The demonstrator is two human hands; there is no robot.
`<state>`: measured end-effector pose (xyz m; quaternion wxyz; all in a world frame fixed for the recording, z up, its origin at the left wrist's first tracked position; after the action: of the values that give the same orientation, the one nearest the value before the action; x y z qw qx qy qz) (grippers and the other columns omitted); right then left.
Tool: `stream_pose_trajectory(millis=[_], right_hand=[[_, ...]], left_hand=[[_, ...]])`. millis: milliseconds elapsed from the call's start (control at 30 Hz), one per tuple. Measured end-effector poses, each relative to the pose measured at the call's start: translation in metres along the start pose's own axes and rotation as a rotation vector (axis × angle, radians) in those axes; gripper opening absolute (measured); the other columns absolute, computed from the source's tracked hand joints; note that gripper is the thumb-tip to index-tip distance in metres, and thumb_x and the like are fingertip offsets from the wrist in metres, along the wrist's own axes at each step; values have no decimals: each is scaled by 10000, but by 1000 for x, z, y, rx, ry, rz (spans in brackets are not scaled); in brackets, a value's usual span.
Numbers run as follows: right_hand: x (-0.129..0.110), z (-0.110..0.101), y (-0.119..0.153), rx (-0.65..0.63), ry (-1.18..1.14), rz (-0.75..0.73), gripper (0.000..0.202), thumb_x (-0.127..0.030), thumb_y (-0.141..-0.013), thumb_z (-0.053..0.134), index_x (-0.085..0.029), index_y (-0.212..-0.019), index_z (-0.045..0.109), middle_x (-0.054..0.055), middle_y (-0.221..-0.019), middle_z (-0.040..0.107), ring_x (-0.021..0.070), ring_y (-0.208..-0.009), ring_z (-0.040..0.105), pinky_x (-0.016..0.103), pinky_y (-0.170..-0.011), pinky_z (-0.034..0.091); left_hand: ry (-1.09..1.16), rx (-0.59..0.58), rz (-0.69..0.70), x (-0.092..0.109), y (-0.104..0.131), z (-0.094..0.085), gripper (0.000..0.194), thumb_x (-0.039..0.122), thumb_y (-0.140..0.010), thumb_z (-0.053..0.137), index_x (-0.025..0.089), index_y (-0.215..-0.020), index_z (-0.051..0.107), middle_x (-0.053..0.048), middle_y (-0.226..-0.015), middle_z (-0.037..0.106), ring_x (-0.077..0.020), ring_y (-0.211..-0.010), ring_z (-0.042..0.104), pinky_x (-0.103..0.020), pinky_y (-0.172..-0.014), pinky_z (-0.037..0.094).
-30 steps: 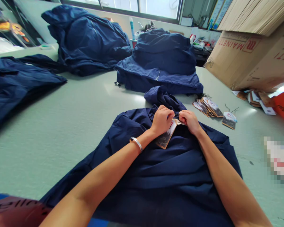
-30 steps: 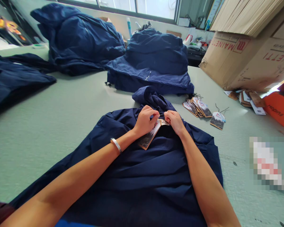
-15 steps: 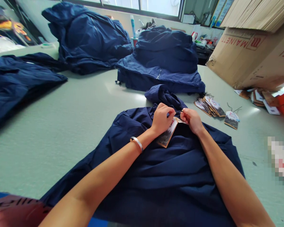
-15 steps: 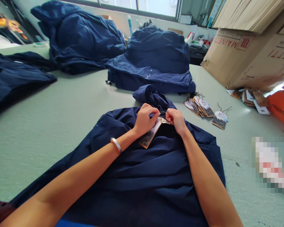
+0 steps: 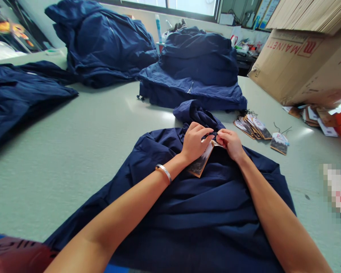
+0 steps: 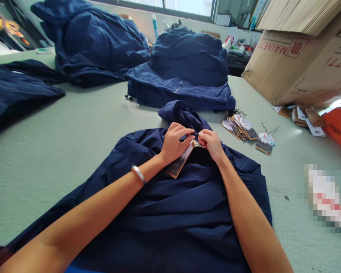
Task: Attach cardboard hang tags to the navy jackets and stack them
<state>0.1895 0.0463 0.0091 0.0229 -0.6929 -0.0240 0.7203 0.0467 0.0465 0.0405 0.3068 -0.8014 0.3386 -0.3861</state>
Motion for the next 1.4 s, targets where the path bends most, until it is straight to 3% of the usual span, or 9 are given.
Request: stream_pose_trajectory(millis=[367, 767, 933, 1067, 1400], right_hand=[[-6, 4, 3, 58, 29, -16, 193, -314, -655, 562, -200, -533, 465, -54, -446, 385, 65, -416, 277, 239, -426, 178], [-5, 2, 3, 92, -4, -42, 212, -289, -632, 549, -209, -480, 424, -64, -415, 326, 63, -398, 237, 242, -412, 166], [-4, 3, 5, 59, 79, 10, 347, -482, -743, 592, -197, -569, 498, -44, -463, 412, 73, -415, 319, 242, -422, 231], [4, 4, 3, 59, 29, 99, 464, -639, -699, 628, -182, -640, 572, -35, -476, 449, 86, -436, 375, 239, -435, 270], [-4, 10, 5, 25, 38, 1, 308, -374, -688, 662, -184, -505, 503, -62, -450, 364, 60, -440, 288, 235, -449, 231]], left_hand=[[-70, -6, 130, 10, -1, -2, 258, 220, -936, 513, 164, -729, 657, -48, -708, 611, -196, -818, 502, -339, -770, 472], [-34, -63, 76, 8, -2, 0, 269, 186, -929, 476, 181, -678, 576, -41, -689, 563, -197, -798, 492, -344, -760, 458], [7, -82, 74, 9, -1, -1, 265, 200, -934, 469, 187, -697, 586, -45, -704, 570, -200, -828, 501, -350, -776, 459], [6, -85, 67, 9, 0, 2, 257, 200, -936, 470, 192, -709, 591, -44, -712, 565, -201, -830, 497, -354, -782, 456], [-10, -73, 69, 7, 1, 3, 249, 203, -938, 482, 185, -714, 590, -40, -715, 562, -197, -828, 482, -343, -773, 449]])
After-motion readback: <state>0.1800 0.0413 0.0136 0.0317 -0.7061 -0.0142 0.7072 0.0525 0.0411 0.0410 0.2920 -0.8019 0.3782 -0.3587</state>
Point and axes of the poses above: each hand's wrist, its own y-axis away from the middle knuckle, its own z-axis out of the palm, x = y × z, the point moved 6 cm from there along -y, towards the middle knuckle
